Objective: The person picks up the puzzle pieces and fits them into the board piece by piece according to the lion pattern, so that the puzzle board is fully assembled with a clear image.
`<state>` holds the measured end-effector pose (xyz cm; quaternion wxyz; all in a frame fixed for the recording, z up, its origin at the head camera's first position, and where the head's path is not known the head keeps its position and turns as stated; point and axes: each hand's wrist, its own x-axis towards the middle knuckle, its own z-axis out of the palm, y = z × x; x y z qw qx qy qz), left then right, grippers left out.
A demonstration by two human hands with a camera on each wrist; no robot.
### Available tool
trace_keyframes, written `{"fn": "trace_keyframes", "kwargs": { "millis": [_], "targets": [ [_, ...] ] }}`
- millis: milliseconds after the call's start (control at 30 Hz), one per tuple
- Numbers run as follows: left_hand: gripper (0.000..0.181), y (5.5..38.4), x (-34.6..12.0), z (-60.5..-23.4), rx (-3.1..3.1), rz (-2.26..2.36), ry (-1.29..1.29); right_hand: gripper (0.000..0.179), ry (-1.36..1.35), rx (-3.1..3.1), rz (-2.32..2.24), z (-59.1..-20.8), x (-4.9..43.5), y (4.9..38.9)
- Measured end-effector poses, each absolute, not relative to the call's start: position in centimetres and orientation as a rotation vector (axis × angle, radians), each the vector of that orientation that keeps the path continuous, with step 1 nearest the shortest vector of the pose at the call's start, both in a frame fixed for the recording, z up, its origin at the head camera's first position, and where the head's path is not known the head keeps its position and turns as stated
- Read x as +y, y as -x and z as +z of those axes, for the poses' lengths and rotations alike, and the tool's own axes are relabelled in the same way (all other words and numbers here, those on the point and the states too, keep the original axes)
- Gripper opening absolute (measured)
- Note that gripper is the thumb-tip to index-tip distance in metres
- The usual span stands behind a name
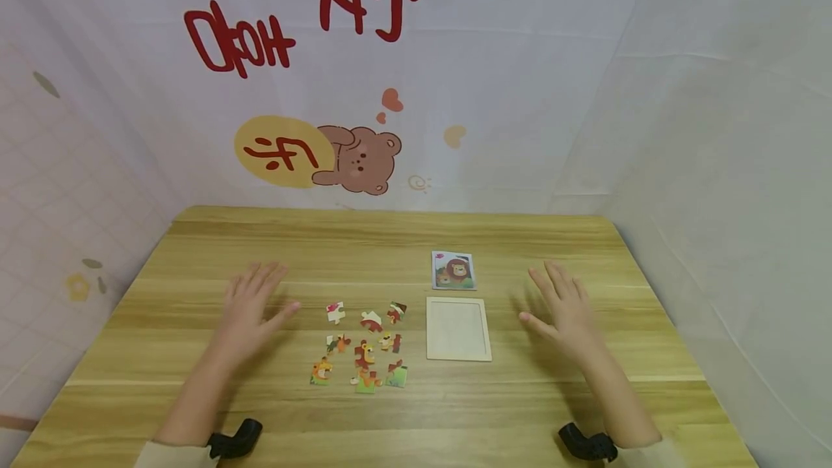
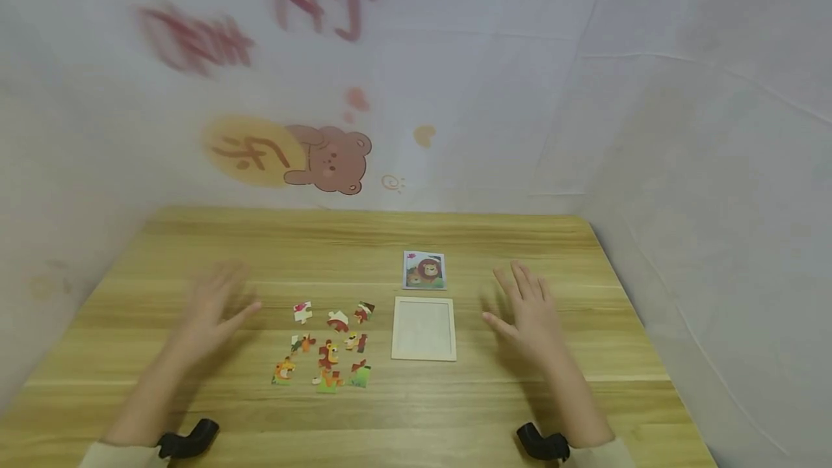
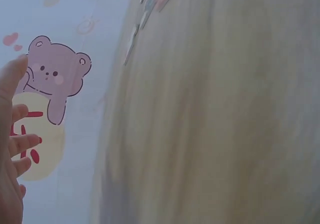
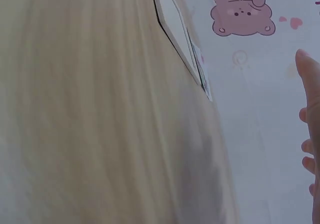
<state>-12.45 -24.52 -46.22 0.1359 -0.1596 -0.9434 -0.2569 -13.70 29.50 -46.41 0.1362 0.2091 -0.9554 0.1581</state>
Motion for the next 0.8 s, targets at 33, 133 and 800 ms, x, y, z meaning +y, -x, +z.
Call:
{"fn": "trace_keyframes", "kwargs": {
  "millis": [33, 133, 800],
  "targets": [
    [0.068, 12.5, -24.4, -46.4, -2.719, -0.761, 0.467, 0.081, -0.609, -2.758, 0.478, -46.6, 29.3, 13.6],
    [0.067, 12.6, -23.9, -47.1, -2.707, -0.812, 0.462, 0.079, -0.603, -2.748, 0.538, -47.3, 28.7, 13.4],
    [0.068, 13.4, -21.2, -50.1, -2.798, -1.155, 0.385, 0.084, -0.644, -2.837, 0.950, -50.8, 26.3, 12.4]
  ]
}}
